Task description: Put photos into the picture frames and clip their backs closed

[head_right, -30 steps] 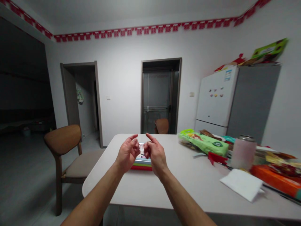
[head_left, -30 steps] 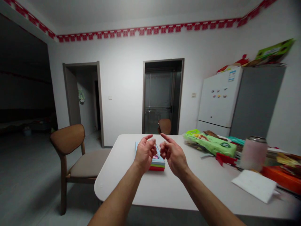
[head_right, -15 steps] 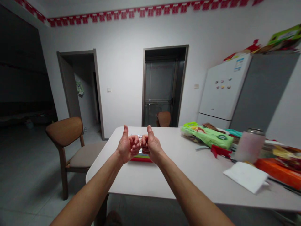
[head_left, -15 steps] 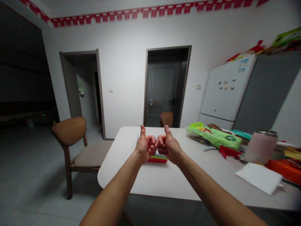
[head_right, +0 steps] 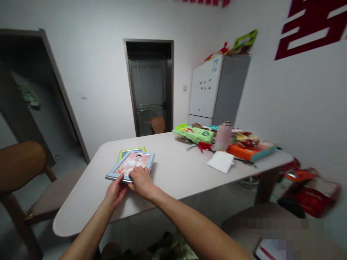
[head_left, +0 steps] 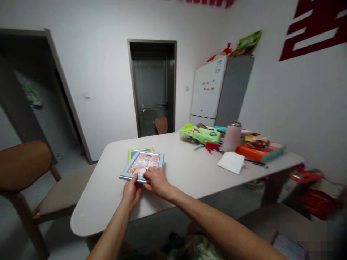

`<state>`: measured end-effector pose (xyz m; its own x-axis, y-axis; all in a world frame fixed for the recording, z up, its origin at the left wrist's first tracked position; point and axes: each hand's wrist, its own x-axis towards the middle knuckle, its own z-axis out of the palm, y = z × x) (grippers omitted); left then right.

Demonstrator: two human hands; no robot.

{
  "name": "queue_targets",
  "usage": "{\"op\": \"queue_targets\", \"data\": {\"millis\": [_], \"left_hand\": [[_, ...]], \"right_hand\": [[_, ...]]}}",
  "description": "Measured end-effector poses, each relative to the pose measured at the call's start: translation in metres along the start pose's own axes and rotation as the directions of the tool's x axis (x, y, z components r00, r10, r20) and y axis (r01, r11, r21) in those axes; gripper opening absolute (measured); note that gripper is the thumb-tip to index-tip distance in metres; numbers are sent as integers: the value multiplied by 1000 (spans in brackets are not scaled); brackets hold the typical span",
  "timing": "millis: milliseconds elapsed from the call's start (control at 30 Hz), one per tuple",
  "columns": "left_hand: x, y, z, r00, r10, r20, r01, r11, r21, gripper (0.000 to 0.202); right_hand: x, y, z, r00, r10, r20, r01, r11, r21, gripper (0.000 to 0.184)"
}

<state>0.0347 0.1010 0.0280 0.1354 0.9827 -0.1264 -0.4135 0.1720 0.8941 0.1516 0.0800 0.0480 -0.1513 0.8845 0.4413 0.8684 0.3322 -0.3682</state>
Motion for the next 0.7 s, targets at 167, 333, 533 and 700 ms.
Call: {"op": "queue_targets", "data": {"millis": [167,333,533,700], "left_hand": [[-40,4,17,986,167,12,-168,979,117,24],[-101,20,21,865,404,297,-495,594,634,30],[-123,4,2,583,506,636,-759,61,648,37],[-117,-27,-10,589,377,715,-706,-192,682,44]], "right_hand": [[-27,-14,-21,983,126,-130,-81,947,310,40],[-55,-22,-57,901,421,-107,-148,529,836,55],[-88,-20,-67,889,442,117,-148,36,988,64],[-89,7,-48,891,413,190,-338,323,884,36]]}}
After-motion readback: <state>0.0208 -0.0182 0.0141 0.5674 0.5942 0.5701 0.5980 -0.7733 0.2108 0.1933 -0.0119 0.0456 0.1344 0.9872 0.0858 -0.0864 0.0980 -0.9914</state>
